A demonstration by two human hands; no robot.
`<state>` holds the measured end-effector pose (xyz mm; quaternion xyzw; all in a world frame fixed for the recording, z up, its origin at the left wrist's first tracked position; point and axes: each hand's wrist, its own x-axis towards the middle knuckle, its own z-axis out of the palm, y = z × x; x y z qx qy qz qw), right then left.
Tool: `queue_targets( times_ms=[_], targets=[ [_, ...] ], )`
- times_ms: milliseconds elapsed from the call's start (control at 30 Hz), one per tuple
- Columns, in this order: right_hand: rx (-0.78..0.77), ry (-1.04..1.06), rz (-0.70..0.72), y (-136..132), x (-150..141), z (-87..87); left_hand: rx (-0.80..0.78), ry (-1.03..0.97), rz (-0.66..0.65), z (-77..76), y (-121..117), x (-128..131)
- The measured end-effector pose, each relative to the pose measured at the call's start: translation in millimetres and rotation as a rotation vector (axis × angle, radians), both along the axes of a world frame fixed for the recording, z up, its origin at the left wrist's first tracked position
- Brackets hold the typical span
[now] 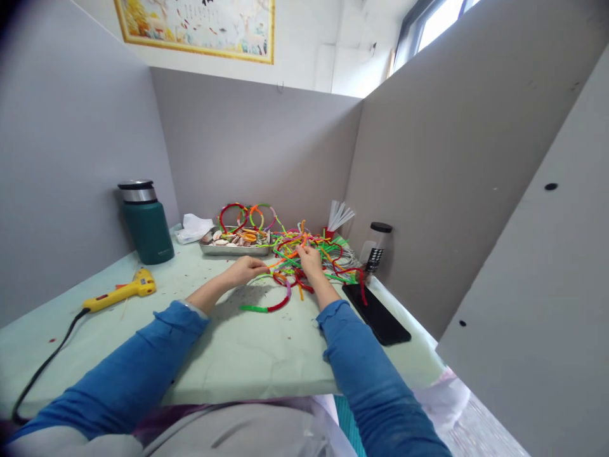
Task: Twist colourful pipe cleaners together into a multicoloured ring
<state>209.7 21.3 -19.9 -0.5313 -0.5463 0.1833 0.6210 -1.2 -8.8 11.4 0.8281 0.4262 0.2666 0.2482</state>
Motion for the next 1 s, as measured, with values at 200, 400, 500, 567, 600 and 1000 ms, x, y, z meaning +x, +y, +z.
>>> queue_targets(
  times_ms=[200,400,500,567,600,1000],
  targets=[
    [-0.124,0.251,0.144,1,3,2.3,-0.314,-0.111,-0.17,-2.0,-3,4],
    [-0.064,-0.471,0.308,-15,2,-1.6,-0.323,-0.392,0.118,-11.3,21,-11],
    [-0.031,-0.729,0.223,-16,3,-2.9,-0.363,-0.465,0.177,-11.7,24,-17],
    [-0.003,-0.698,-0.048,-13,9,-0.1,-0.377,-0.481,0.176,-11.6,24,-18],
    [0.024,-0.66,-0.2,-12,13,2.4,-0.378,-0.481,0.162,-11.7,23,-18],
    [0.106,-0.8,-0.04,-33,-22,14.0,-0.268,-0.421,0.042,-12.2,18,-5]
  ],
)
